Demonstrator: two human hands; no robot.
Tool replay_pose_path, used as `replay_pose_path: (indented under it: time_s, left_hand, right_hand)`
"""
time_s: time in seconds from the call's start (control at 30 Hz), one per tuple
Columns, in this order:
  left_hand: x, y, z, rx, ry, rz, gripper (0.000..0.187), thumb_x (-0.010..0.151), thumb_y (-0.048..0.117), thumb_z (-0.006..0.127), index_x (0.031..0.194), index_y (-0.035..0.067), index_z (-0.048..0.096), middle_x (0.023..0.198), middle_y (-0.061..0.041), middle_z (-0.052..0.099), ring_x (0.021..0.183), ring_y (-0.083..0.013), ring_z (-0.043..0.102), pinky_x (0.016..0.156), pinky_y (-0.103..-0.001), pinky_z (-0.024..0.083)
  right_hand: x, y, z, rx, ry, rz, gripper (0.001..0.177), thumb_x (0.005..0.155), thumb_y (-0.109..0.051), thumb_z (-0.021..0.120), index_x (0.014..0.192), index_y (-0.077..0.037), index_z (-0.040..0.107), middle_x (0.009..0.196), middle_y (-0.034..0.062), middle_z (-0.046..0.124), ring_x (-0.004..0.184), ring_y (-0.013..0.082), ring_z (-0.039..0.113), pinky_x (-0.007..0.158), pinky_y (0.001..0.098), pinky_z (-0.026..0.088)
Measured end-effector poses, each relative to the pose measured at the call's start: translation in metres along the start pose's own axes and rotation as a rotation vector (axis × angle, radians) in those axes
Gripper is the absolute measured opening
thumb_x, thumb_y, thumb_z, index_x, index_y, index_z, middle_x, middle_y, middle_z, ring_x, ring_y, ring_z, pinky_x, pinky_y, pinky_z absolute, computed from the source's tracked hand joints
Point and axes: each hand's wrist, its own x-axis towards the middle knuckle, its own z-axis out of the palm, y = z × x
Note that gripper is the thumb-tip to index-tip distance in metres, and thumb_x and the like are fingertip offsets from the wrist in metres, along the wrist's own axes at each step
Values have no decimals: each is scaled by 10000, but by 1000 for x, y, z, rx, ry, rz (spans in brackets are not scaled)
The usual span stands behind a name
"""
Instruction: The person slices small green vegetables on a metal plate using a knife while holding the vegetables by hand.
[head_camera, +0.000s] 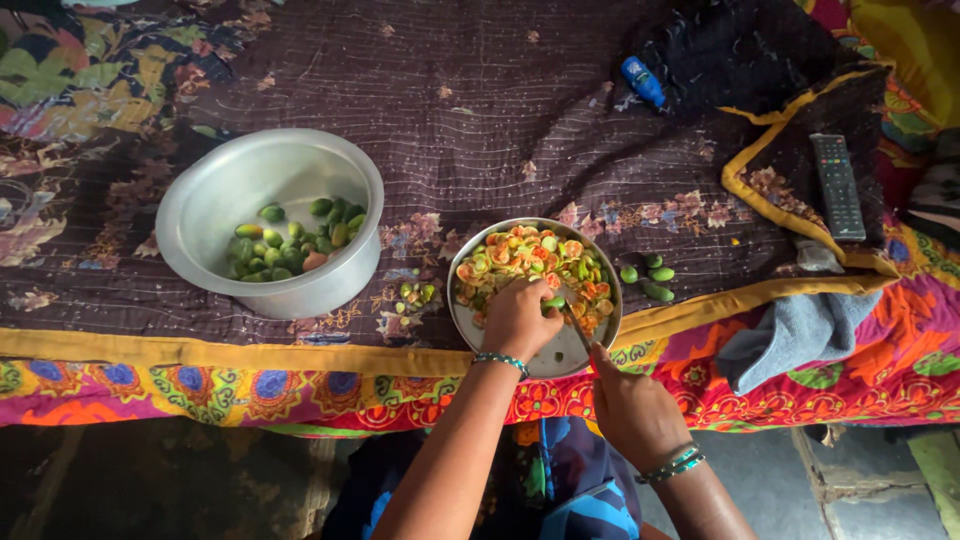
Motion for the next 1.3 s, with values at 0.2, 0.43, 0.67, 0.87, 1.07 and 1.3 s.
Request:
replay_pose_path:
  time_s: [0.2,0.43,0.67,0.87,1.07,1.3]
  left_hand:
    - [1,-3,3,18,25,39,210,715,183,787,889,77,737,919,-115,740,880,-314,713,789,-432,573]
    - [1,-3,7,28,20,4,207,734,196,797,890,77,733,907,-124,733,866,-321,708,786,-442,569]
    - [1,-8,6,-57,21,0,196,745,191,783,893,76,730,923,-108,748,879,-302,723,793,-425,580]
    - [1,6,-8,-53,-13,-69,217,730,189,795,912,79,748,936,-116,753,882,-310,721,785,-429,575]
    - [7,23,-20,-17,-79,-146,223,768,201,792,951,83,743,961,-124,747,891,-307,729,785,-424,583]
    - [1,32,-26,171,-34,92,353,710,12,701,1031,123,795,1077,-137,639,1080,-348,623,903,-461,531]
  right_hand:
    - [8,-3,0,54,56,-5,493,928,-204,531,1404,-78,543,623,231,669,569,426,683,543,563,532]
    - [-6,3,-5,42,77,-21,453,892,-221,569,1333,-120,601,651,221,668,573,432,683,516,572,529]
    - [1,16,-20,162,98,-2,461,887,-213,584,1335,-106,613,626,219,666,575,396,696,552,535,538]
    - [9,15,-15,329,242,20,490,885,-165,629,1367,-92,588,604,197,666,569,372,693,546,498,533]
    - [15,16,-6,396,317,27,494,905,-161,641,1386,-76,563,659,189,682,596,362,702,559,479,534]
    - [15,23,2,380,359,5,459,914,-158,640,1360,-66,580,705,197,698,617,370,710,570,485,545]
